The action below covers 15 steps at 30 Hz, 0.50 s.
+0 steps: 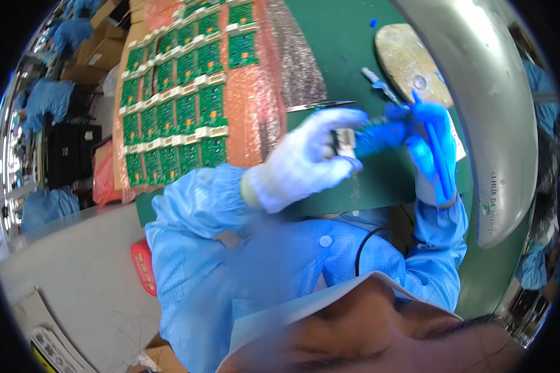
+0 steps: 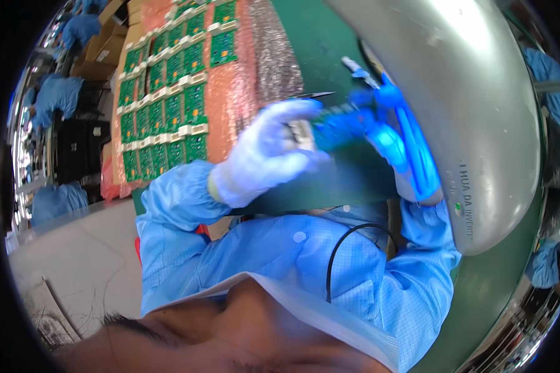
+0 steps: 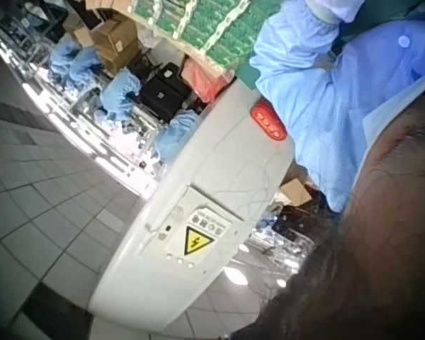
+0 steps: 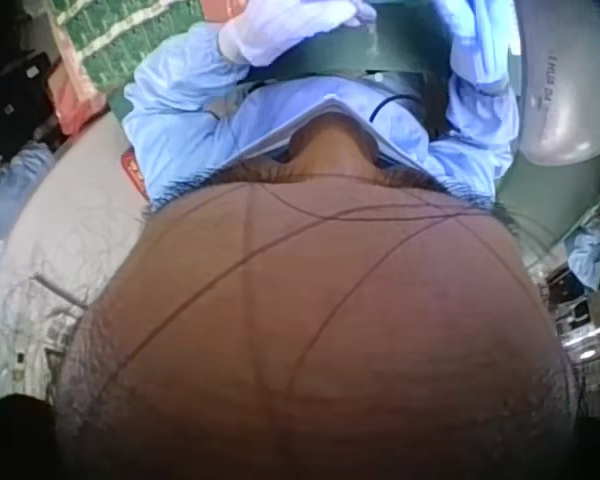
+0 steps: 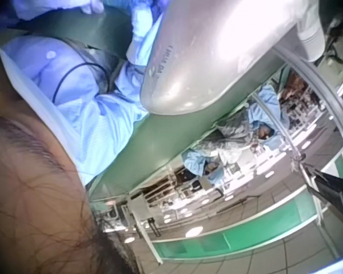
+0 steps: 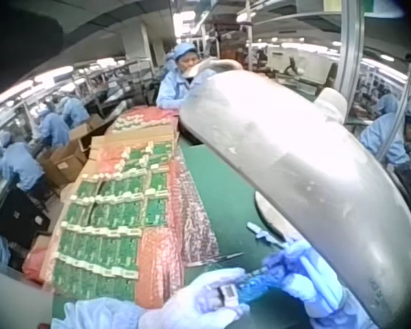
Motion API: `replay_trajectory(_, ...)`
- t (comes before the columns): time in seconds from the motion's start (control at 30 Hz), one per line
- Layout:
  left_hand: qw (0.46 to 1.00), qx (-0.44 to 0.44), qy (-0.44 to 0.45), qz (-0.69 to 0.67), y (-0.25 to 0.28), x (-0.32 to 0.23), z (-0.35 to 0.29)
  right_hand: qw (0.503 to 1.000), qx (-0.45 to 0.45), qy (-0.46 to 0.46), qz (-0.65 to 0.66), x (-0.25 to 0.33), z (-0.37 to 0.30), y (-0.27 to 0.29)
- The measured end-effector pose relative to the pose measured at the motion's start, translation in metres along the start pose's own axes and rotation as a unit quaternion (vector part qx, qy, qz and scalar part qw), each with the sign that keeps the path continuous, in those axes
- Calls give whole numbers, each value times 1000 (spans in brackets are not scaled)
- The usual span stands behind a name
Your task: The recorder inspects individual green circuit boards, checks them under an inspection lamp, and organizes them into a stack.
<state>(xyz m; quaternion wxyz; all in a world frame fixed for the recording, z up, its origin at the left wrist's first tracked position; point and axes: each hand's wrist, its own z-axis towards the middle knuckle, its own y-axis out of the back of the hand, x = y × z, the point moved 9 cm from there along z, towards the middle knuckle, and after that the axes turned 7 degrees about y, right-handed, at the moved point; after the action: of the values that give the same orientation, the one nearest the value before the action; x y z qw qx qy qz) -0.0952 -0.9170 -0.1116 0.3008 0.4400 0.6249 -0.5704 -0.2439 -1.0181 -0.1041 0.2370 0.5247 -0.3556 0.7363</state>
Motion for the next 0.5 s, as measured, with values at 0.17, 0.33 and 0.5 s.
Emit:
replay_trajectory(0.17, 916, 44, -183, 355, -23, -9, -32, 981, -97, -75, -150, 1, -30, 46)
replay_trajectory(0.33, 863, 71, 35, 499, -5, -24, -69, 833, -94, 81, -539, 85, -12, 66)
replay_trajectory(0.5, 590, -214, -168, 760, 65, -82, -91, 822, -78, 96, -557, 42, -3, -33)
